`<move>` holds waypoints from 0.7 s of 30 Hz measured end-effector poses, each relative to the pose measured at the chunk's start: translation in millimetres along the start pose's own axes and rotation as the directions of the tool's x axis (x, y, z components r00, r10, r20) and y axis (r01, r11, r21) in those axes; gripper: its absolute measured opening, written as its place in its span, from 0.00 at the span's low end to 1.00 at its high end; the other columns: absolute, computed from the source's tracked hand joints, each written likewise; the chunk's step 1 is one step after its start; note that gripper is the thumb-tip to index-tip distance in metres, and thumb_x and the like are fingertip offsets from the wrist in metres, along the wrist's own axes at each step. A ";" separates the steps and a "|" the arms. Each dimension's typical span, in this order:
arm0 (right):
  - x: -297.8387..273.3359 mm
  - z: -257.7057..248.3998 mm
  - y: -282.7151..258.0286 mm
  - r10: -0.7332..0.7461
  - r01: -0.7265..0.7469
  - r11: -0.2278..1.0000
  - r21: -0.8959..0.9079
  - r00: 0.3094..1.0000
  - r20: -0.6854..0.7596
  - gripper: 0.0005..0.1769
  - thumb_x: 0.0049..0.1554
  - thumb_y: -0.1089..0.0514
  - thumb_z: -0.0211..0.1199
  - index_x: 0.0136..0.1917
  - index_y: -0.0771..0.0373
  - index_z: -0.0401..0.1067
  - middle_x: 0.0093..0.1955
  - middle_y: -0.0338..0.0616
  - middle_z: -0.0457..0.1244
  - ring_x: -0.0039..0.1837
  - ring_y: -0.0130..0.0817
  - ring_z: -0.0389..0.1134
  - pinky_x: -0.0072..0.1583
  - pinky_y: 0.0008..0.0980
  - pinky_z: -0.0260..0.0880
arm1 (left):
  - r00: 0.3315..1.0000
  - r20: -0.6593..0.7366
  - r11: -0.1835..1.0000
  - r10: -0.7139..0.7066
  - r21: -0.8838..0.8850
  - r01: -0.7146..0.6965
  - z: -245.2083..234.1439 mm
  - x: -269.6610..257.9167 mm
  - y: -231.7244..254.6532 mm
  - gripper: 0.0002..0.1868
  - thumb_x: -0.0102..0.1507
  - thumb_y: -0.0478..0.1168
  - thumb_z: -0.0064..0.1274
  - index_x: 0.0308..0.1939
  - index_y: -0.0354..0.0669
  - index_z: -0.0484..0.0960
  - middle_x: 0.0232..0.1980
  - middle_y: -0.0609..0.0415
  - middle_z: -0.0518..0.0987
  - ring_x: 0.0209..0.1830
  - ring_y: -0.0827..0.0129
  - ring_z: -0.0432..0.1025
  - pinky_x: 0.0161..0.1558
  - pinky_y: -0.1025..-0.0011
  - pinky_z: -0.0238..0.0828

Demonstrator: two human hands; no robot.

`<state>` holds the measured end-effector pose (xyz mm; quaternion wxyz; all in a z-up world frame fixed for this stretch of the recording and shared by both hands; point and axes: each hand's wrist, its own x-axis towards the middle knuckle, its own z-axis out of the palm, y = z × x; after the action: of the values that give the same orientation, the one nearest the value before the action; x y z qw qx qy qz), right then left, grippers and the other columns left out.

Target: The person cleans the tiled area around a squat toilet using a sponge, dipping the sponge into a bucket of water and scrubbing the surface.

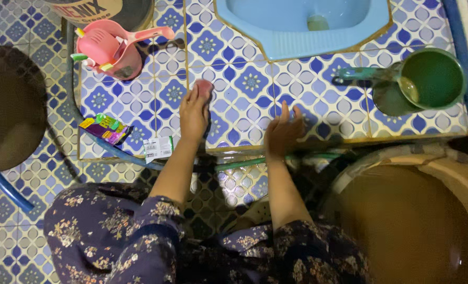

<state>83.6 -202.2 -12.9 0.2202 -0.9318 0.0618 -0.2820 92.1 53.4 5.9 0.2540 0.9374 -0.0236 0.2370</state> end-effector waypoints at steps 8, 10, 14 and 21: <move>4.3 -2.5 -5.6 -0.002 0.001 0.998 -0.058 1.000 -0.017 0.26 0.59 0.59 0.59 0.71 0.49 0.68 0.72 0.54 0.57 0.71 0.57 0.59 0.71 0.60 0.54 | 0.999 -0.051 0.990 -0.009 -0.144 0.001 83.8 50.1 51.9 0.25 0.65 0.27 0.49 0.64 0.52 0.82 0.68 0.45 0.75 0.66 0.46 0.72 0.70 0.54 0.66; 6.4 -3.8 -5.9 0.012 -0.012 0.999 -0.039 1.000 -0.005 0.28 0.58 0.59 0.59 0.72 0.49 0.68 0.72 0.53 0.57 0.72 0.57 0.59 0.71 0.60 0.54 | 0.990 -0.034 0.964 0.138 -0.226 -0.142 104.0 47.0 84.7 0.25 0.61 0.27 0.48 0.59 0.51 0.83 0.71 0.44 0.74 0.68 0.46 0.71 0.71 0.54 0.65; 6.3 -4.9 -7.7 0.022 -0.022 0.999 0.034 1.000 0.015 0.30 0.56 0.54 0.65 0.71 0.51 0.66 0.71 0.56 0.57 0.71 0.58 0.58 0.69 0.61 0.53 | 0.977 0.082 0.949 0.195 -0.269 -0.167 109.5 38.1 120.5 0.19 0.59 0.31 0.55 0.53 0.51 0.84 0.69 0.43 0.75 0.65 0.43 0.70 0.66 0.55 0.65; 4.5 3.2 -1.3 0.067 -0.068 0.998 0.003 0.997 0.043 0.27 0.62 0.61 0.58 0.73 0.48 0.67 0.74 0.53 0.57 0.73 0.54 0.59 0.69 0.55 0.54 | 0.992 0.046 0.954 0.121 -0.280 -0.104 98.1 82.3 59.6 0.16 0.63 0.32 0.56 0.53 0.49 0.86 0.66 0.43 0.77 0.63 0.45 0.70 0.66 0.56 0.68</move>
<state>89.1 -200.8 -12.5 0.2330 -0.9344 0.0879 -0.2547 197.6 -40.0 -3.2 0.3679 0.8967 -0.1178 0.2160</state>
